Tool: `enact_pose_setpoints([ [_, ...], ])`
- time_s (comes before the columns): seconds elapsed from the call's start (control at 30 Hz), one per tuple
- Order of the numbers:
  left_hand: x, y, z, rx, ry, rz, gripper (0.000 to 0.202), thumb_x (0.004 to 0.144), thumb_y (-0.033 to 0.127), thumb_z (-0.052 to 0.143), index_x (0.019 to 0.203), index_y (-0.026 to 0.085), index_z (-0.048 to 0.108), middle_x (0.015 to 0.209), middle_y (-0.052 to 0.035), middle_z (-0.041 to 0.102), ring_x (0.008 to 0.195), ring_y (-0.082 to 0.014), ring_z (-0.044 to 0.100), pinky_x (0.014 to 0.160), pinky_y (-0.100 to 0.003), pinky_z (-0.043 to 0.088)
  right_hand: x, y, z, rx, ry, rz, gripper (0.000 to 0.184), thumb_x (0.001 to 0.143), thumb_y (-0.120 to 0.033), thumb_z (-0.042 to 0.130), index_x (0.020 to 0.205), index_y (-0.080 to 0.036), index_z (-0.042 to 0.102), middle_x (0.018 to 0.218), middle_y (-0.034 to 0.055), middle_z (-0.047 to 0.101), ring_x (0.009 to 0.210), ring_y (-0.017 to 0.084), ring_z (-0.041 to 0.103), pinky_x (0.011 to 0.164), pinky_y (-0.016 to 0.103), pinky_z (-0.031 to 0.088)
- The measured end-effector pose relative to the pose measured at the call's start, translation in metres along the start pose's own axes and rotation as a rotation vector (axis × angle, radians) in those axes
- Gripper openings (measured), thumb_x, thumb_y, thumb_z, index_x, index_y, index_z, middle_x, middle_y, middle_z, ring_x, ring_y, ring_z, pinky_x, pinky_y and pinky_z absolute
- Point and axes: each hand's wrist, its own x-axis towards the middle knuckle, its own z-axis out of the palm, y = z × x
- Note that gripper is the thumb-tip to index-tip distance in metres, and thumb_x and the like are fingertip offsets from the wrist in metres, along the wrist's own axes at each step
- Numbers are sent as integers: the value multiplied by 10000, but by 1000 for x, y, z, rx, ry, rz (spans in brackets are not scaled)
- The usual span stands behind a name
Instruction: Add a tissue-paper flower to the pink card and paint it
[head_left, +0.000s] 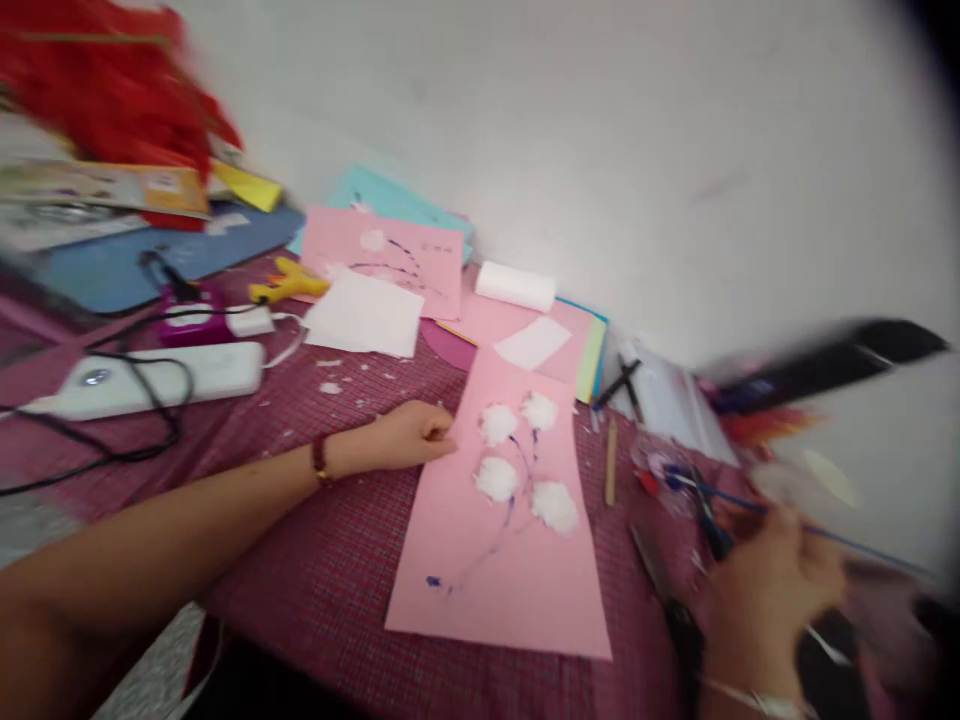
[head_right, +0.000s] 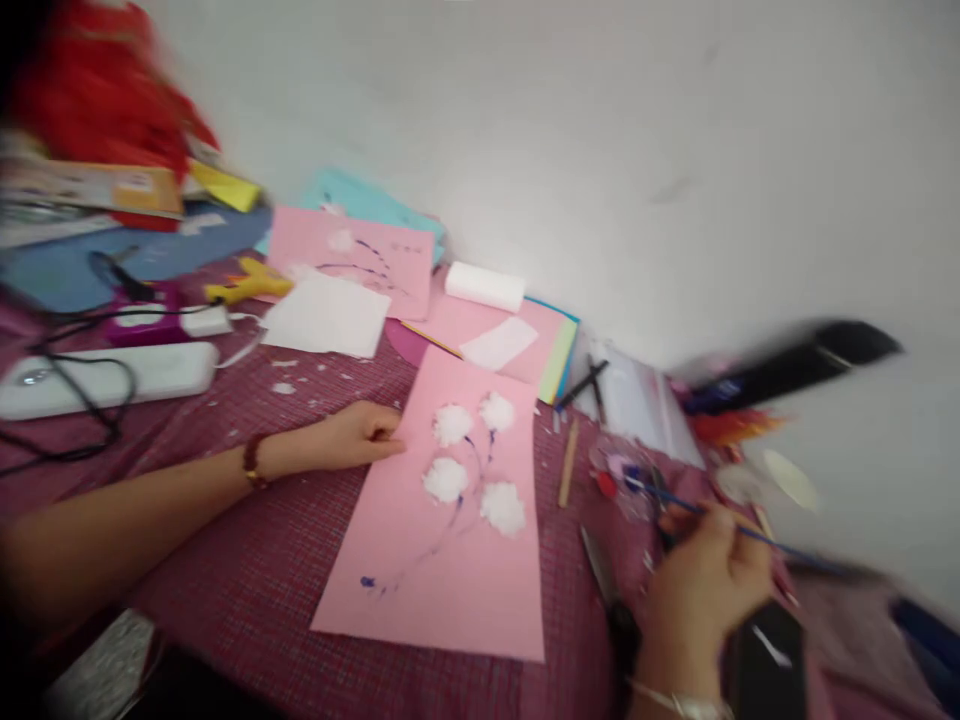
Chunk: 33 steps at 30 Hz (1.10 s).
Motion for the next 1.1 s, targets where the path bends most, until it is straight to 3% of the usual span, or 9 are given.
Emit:
enact_pose_setpoints([
  [0.1,2,-2,-1,11,49,-46,343,834,384,526,605,199,349,597,44,355,563,-110,335,534,-244,235,9,9,3,-3,19,-47,140,829,-360,574,743,-250,575,604,-7,573,491,158,530,515,338,459],
  [0.27,4,-6,-3,21,107,-40,277,842,401,515,675,196,435,631,36,430,586,-128,391,561,-247,292,15,13,-2,-32,44,-86,187,851,-393,510,815,-218,566,613,-36,584,486,125,530,506,271,448],
  [0.57,5,-3,-5,-26,85,-70,276,856,413,469,721,179,524,656,20,474,620,-139,434,578,-246,335,16,12,-2,25,47,-103,148,842,-343,508,853,-208,566,647,-33,600,483,116,519,499,255,427],
  [0.87,5,4,-6,-16,81,-82,274,845,397,461,670,188,441,635,36,399,599,-121,397,564,-230,308,14,15,0,74,21,-99,150,810,-314,551,884,-196,606,677,-24,633,471,109,528,510,264,426],
  [1.1,5,3,-5,-25,81,-90,238,836,366,476,681,189,441,643,36,398,601,-123,387,573,-241,293,13,15,0,58,22,-81,99,810,-292,559,863,-250,631,695,-3,632,494,146,531,515,321,423],
])
